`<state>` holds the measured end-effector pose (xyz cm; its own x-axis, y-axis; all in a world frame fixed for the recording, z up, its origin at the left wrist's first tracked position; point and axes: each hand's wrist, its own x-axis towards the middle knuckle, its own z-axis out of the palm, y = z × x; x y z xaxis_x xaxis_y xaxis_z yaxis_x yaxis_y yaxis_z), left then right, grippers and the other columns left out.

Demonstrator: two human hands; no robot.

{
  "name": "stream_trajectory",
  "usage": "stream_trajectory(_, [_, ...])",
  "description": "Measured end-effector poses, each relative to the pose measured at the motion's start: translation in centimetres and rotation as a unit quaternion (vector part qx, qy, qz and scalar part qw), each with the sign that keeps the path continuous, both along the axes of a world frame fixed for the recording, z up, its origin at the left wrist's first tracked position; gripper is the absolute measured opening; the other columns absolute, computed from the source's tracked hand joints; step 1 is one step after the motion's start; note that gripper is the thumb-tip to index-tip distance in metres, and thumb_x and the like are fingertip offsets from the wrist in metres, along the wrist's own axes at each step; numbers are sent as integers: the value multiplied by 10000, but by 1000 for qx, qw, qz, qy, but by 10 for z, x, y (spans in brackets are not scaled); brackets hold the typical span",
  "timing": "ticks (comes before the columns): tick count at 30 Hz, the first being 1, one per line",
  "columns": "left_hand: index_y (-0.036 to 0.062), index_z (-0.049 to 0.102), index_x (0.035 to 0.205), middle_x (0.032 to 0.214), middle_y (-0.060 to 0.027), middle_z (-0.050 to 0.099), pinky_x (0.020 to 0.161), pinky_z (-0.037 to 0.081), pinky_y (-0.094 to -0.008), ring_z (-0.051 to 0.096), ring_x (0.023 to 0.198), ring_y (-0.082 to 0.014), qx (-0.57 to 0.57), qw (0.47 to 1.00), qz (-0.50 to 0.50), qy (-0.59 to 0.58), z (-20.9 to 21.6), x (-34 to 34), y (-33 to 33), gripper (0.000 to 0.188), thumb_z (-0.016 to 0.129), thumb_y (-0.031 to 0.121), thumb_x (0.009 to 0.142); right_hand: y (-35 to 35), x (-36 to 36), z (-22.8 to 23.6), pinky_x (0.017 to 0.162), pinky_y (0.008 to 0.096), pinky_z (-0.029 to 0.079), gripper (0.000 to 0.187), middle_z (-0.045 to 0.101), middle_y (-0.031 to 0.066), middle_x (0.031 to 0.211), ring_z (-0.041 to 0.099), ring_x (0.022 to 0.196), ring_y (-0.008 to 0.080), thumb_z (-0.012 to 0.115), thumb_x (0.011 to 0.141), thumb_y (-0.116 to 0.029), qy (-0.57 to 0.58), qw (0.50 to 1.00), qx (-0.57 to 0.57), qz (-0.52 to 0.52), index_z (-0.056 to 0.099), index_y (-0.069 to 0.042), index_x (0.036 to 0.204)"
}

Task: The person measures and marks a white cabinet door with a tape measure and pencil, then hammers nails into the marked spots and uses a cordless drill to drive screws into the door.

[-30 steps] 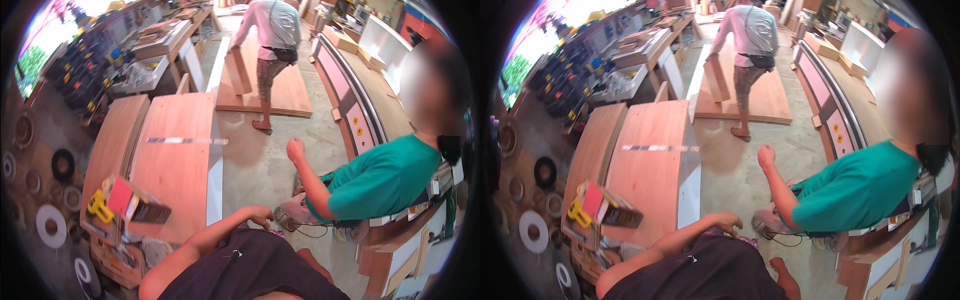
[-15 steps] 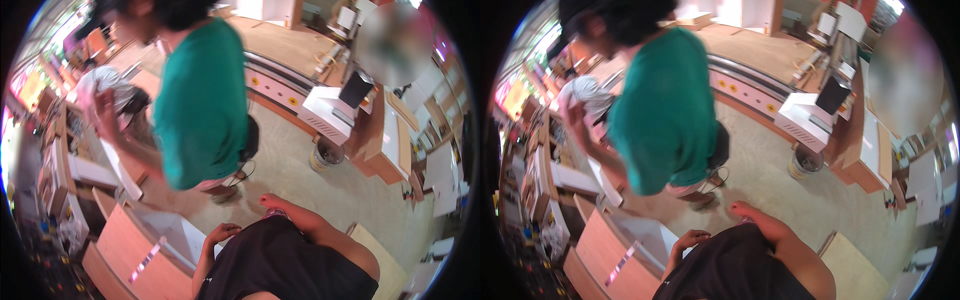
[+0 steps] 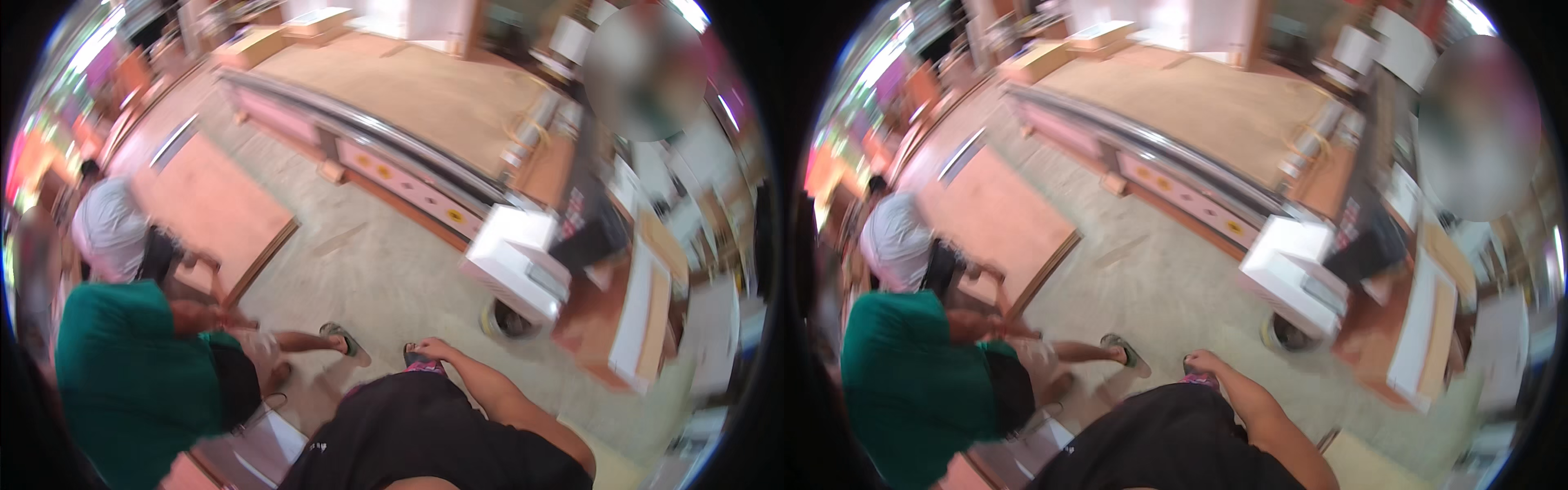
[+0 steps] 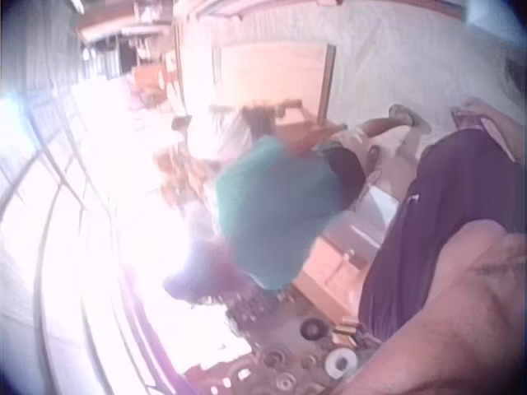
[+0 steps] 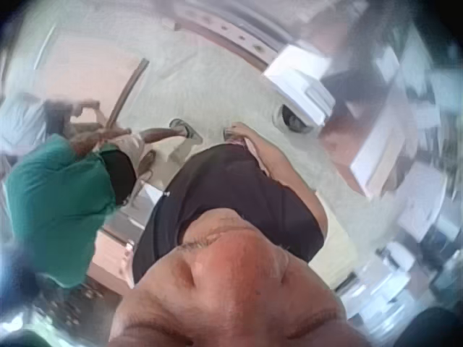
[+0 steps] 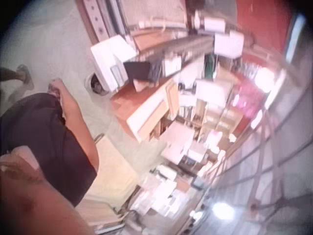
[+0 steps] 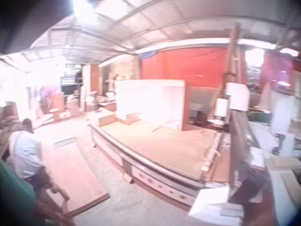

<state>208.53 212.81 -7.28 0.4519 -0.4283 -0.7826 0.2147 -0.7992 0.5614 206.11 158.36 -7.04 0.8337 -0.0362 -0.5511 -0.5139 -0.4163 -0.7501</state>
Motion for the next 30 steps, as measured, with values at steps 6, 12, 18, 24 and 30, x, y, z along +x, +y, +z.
stream_trajectory(6, [67,719,987,732,-52,648,640,515,-388,642,708,-204,-33,984,159,72,-29,104,-123,296,639,333,882,-179,73,-50,505,286,445,254,623,42,742,578,597,126,641,884,-295,97,988,-74,-99,661,-42,871])
stream_trajectory(12, [86,719,968,705,-7,606,539,443,-314,575,633,-149,42,964,228,128,-17,297,-205,279,684,343,866,-242,243,-5,658,358,518,327,690,108,764,652,687,198,664,853,-326,149,980,-69,-109,694,-2,871])
stream_trajectory(18, [61,738,943,776,-146,694,629,516,-418,667,729,-242,145,978,127,79,-60,568,-202,438,629,479,870,-252,410,49,684,347,512,280,679,82,772,634,716,177,657,884,-274,214,974,-29,68,690,3,915])
stream_trajectory(24, [16,716,987,943,-199,714,785,532,-431,682,868,-352,-76,956,224,-173,35,892,-279,434,658,414,824,-235,589,50,670,351,512,311,681,67,821,633,743,168,653,907,-301,266,961,54,-58,673,7,941])
stream_trajectory(30, [33,714,999,955,-205,710,804,524,-447,680,903,-354,-8,969,142,-203,25,1093,-237,385,623,362,823,-184,867,1,652,357,514,311,675,63,862,632,742,170,636,922,-313,181,983,39,5,646,-6,962])
